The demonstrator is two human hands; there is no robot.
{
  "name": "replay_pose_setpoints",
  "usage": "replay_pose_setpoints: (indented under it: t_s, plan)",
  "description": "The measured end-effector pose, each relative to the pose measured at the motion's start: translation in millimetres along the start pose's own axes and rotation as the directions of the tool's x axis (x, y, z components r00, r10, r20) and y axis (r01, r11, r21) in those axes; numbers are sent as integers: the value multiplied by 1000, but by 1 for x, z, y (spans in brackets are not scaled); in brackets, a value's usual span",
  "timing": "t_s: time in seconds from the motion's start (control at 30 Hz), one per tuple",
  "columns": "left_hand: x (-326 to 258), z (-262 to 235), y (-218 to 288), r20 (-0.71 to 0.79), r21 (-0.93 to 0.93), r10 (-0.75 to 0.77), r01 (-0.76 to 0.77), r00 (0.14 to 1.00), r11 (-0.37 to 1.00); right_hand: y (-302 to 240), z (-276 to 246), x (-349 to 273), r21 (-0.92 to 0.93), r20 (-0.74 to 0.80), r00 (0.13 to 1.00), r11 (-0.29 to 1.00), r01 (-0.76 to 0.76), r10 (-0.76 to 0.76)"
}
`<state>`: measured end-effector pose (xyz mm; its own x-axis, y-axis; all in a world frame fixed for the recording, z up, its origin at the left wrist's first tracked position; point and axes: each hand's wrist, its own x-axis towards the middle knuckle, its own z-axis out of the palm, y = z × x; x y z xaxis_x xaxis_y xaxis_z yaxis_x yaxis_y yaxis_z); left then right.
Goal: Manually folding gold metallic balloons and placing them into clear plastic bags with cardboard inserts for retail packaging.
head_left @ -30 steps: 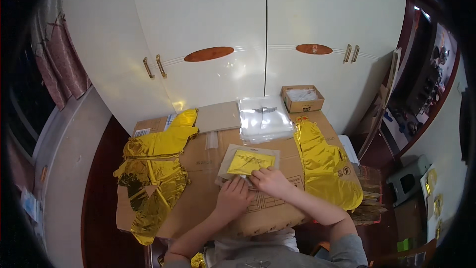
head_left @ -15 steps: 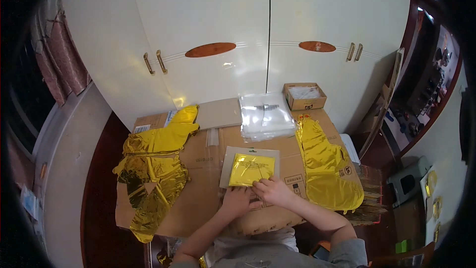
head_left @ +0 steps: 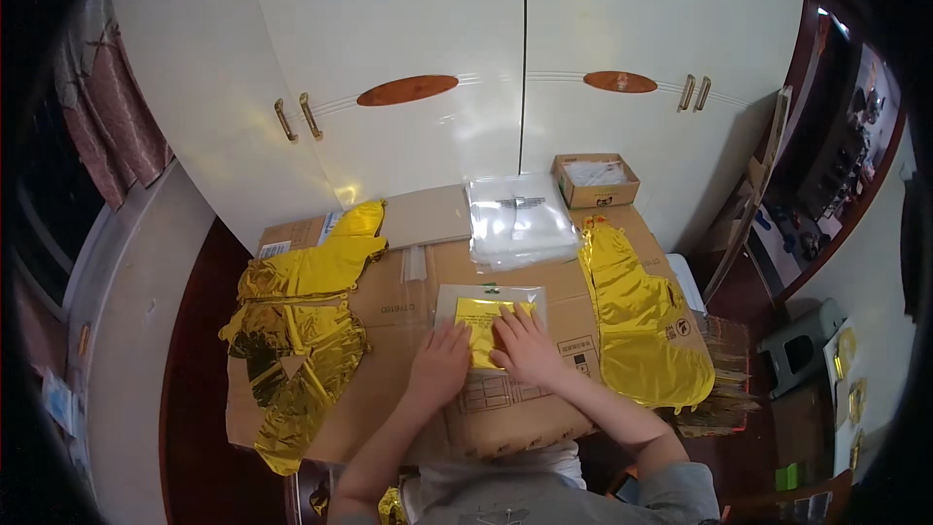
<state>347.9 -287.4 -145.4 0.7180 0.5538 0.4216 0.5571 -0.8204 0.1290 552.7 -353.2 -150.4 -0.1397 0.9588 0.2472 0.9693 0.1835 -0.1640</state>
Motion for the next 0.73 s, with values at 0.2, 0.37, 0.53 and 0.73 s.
replay_pose_setpoints:
  t_s: [0.2,0.37,0.53,0.73]
  plan:
    - [24,25,-22,298,15,69,-77,952,997,8,13,7,-72,131,991,997,-18,27]
    - [18,35,-25,363,9,57,-64,930,998,15,18,6,-112,146,989,994,18,-1]
    - [16,28,-21,392,-7,40,-41,919,999,19,16,4,-89,147,987,993,76,-63]
    - [1,9,-26,515,-229,101,23,851,973,46,16,-7,21,168,955,969,246,-246]
